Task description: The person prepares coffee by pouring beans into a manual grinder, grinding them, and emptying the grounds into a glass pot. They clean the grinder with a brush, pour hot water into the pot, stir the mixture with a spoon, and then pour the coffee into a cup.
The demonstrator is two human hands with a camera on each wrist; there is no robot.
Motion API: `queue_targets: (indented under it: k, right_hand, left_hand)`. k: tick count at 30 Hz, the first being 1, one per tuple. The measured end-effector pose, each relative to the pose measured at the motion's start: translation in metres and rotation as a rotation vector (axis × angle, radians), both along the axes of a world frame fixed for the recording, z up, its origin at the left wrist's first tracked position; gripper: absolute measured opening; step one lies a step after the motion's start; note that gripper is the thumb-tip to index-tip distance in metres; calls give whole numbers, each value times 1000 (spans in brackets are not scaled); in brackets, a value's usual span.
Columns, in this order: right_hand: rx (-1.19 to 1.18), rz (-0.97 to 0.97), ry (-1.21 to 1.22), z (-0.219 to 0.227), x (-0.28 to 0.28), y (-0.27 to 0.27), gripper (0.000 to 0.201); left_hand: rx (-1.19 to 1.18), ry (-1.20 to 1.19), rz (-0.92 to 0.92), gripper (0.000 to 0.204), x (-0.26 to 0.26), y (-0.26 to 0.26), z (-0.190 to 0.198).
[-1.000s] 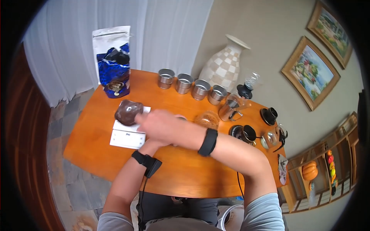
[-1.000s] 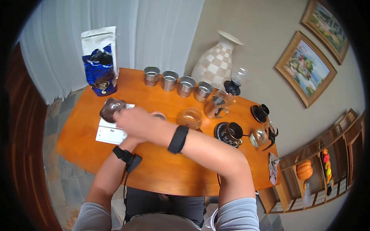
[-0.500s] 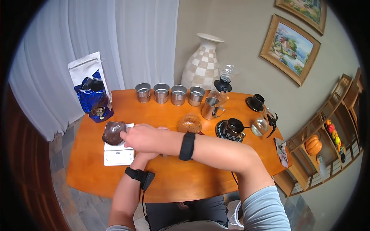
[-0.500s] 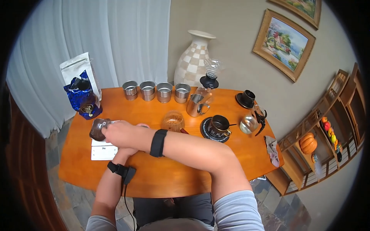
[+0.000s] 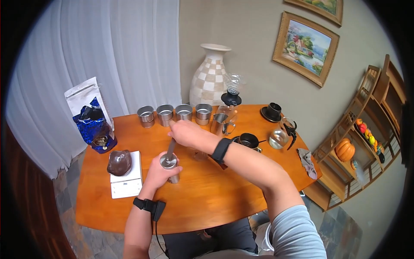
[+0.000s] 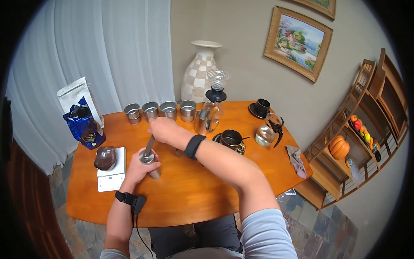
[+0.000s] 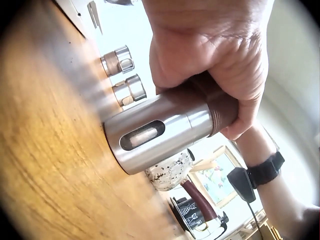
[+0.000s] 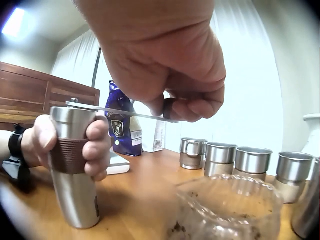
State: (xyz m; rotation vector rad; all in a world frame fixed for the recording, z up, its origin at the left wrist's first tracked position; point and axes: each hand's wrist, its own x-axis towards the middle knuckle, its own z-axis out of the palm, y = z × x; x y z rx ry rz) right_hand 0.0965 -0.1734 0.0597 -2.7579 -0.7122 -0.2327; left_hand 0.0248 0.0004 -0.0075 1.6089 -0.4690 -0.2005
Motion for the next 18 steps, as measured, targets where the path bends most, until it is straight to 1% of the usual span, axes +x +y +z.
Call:
queue_targets:
  k: [2,3,4,5,7,8,10,11,13,14,15,16,18]
  right_hand:
    - [-26,-17,-16,-6,-14,-21,31]
    - [2,-21,-8,-1,-28,-31,31]
    - [31,-22,2,2,-43,-38,31]
    - [-18,-23,10,2,-53,-43,31]
    - [-39,-13,34,-2,-78,-46,30]
    - [-59,-2,50,-3,-90,-45,30]
    - [-102,124,95,1,-118,-40,30]
    - [-99,228,30,-6,-127,-33,29]
    - [-85,390,-103,-9,-146,-10,28]
    - [-82,389,-108,-16,-147,2,28]
    - [-42,484,-184,-23,-145,15,26]
    - [-4,580,-262,-24,-140,28,25]
    - [25,616,-304,-23,-127,51,24]
  left_hand:
    - [19,6,15,33,1,1,-3]
    - [-45,-51,70,32,1,-1,-6]
    - [-45,-43,65,32,1,-1,-7]
    - [-22,-54,99,33,4,0,-6]
    - [31,-83,174,35,9,4,-9]
    - [28,-77,171,35,12,6,-11]
    - [-5,-88,152,33,15,8,-13]
    - [-54,-105,127,32,18,9,-17]
    - [-35,-78,134,31,14,6,-15]
    - [-18,-53,146,31,12,4,-11]
    - [60,-107,141,29,7,2,-2]
    - [63,-115,145,29,7,1,-2]
    - [47,-39,165,29,5,0,-7]
